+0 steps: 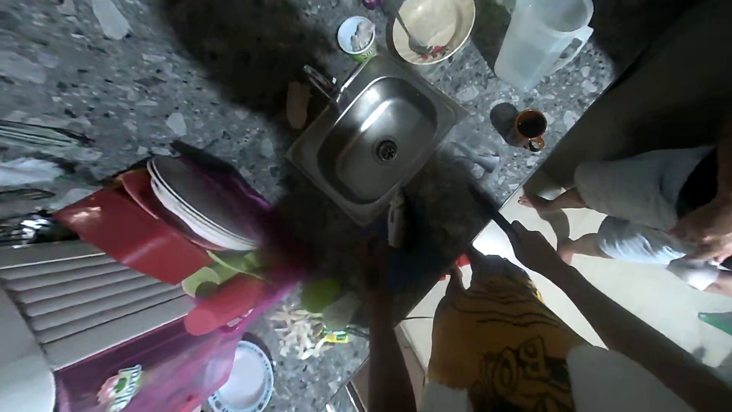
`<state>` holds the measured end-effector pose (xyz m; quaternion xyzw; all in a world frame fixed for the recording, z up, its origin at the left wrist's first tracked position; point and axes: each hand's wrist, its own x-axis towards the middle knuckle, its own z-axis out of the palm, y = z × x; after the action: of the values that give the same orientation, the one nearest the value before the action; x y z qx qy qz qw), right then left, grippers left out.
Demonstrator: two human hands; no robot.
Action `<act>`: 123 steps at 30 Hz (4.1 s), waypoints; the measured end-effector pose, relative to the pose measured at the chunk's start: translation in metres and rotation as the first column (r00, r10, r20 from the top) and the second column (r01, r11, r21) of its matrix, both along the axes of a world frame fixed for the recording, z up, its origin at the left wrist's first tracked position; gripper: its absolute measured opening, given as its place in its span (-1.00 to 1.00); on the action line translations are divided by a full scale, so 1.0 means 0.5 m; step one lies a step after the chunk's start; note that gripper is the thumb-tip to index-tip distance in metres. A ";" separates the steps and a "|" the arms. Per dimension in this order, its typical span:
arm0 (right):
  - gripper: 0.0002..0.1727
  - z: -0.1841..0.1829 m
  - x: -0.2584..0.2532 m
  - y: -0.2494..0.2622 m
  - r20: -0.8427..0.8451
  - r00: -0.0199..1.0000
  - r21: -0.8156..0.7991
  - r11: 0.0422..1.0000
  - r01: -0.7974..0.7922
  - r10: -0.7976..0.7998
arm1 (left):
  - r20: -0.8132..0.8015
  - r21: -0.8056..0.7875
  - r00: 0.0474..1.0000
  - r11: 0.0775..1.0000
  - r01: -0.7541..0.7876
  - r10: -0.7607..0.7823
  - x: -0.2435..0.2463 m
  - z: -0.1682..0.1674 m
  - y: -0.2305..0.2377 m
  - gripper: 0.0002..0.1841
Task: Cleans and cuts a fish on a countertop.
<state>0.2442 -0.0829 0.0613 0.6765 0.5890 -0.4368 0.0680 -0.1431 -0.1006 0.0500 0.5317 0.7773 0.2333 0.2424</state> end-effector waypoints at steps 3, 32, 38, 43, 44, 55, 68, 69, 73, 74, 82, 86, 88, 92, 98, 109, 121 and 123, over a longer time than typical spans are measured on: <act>-0.55 0.036 -0.012 0.037 0.068 0.995 0.093 0.994 0.062 -0.069 | -0.011 0.069 1.000 0.998 0.005 -0.004 0.015 -0.021 -0.013 -0.65; -0.48 0.024 -0.190 -0.057 -0.117 0.936 -0.044 0.940 -0.338 0.331 | 0.083 -0.278 0.935 0.909 -0.311 0.345 0.087 -0.047 -0.189 -0.49; -0.49 0.017 -0.229 -0.058 -0.050 0.902 0.014 0.903 -0.429 0.429 | 0.188 0.037 0.931 0.945 -0.324 0.312 0.111 -0.112 -0.137 -0.61; -0.50 0.021 -0.257 -0.046 0.066 0.875 -0.016 0.877 -0.481 0.480 | 0.134 0.223 0.948 0.923 -0.314 0.290 0.108 -0.184 -0.099 -0.61; -0.49 0.020 -0.260 -0.043 0.085 0.870 -0.015 0.873 -0.487 0.486 | 0.130 0.221 0.945 0.920 -0.323 0.300 0.108 -0.186 -0.098 -0.58; -0.47 0.006 -0.317 -0.004 0.132 0.839 0.022 0.844 -0.535 0.528 | 0.147 0.193 0.916 0.897 -0.397 0.374 0.121 -0.189 -0.084 -0.48; -0.42 0.035 -0.330 -0.019 0.152 0.812 0.013 0.820 -0.572 0.563 | 0.183 0.269 0.911 0.872 -0.409 0.371 0.148 -0.199 -0.091 -0.69; -0.43 0.032 -0.343 -0.020 0.166 0.803 0.009 0.814 -0.581 0.572 | 0.171 0.235 0.915 0.886 -0.399 0.367 0.152 -0.193 -0.100 -0.67; -0.43 0.025 -0.372 -0.011 0.232 0.768 -0.053 0.796 -0.603 0.597 | 0.135 0.245 0.911 0.878 -0.412 0.390 0.148 -0.216 -0.100 -0.66; -0.41 0.030 -0.367 -0.007 0.231 0.764 -0.080 0.794 -0.602 0.602 | 0.125 0.231 0.910 0.880 -0.415 0.396 0.149 -0.218 -0.098 -0.64; -0.42 -0.003 -0.396 0.025 0.258 0.744 -0.124 0.785 -0.608 0.617 | 0.049 0.267 0.904 0.867 -0.421 0.424 0.159 -0.215 -0.085 -0.58; -0.36 0.010 -0.371 0.026 0.214 0.740 -0.134 0.770 -0.624 0.637 | 0.030 0.364 0.896 0.830 -0.423 0.443 0.158 -0.237 -0.076 -0.61; -0.33 0.013 -0.355 0.018 0.196 0.750 -0.122 0.775 -0.620 0.631 | 0.021 0.353 0.899 0.838 -0.415 0.436 0.161 -0.237 -0.076 -0.61; -0.36 0.002 -0.403 0.028 0.258 0.723 -0.187 0.767 -0.614 0.641 | 0.027 0.303 0.912 0.866 -0.398 0.410 0.171 -0.235 -0.087 -0.60; -0.34 -0.023 -0.360 0.020 0.180 0.769 -0.124 0.789 -0.601 0.614 | 0.042 0.191 0.944 0.925 -0.329 0.327 0.173 -0.190 -0.113 -0.54; -0.26 0.004 -0.362 0.022 0.142 0.781 -0.098 0.793 -0.601 0.609 | -0.025 0.339 0.904 0.855 -0.394 0.426 0.161 -0.217 -0.070 -0.65; -0.16 0.002 -0.364 0.004 0.211 0.764 -0.149 0.792 -0.592 0.610 | -0.015 0.226 0.919 0.897 -0.380 0.393 0.163 -0.223 -0.097 -0.58; -0.21 0.010 -0.362 -0.007 0.222 0.769 -0.134 0.800 -0.585 0.599 | -0.025 0.259 0.917 0.888 -0.380 0.399 0.159 -0.227 -0.090 -0.59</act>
<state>0.0631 -0.0864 0.0664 0.5042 0.7455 -0.3198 0.2961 -0.0635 -0.1456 -0.0635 0.3997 0.8413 0.3522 0.0917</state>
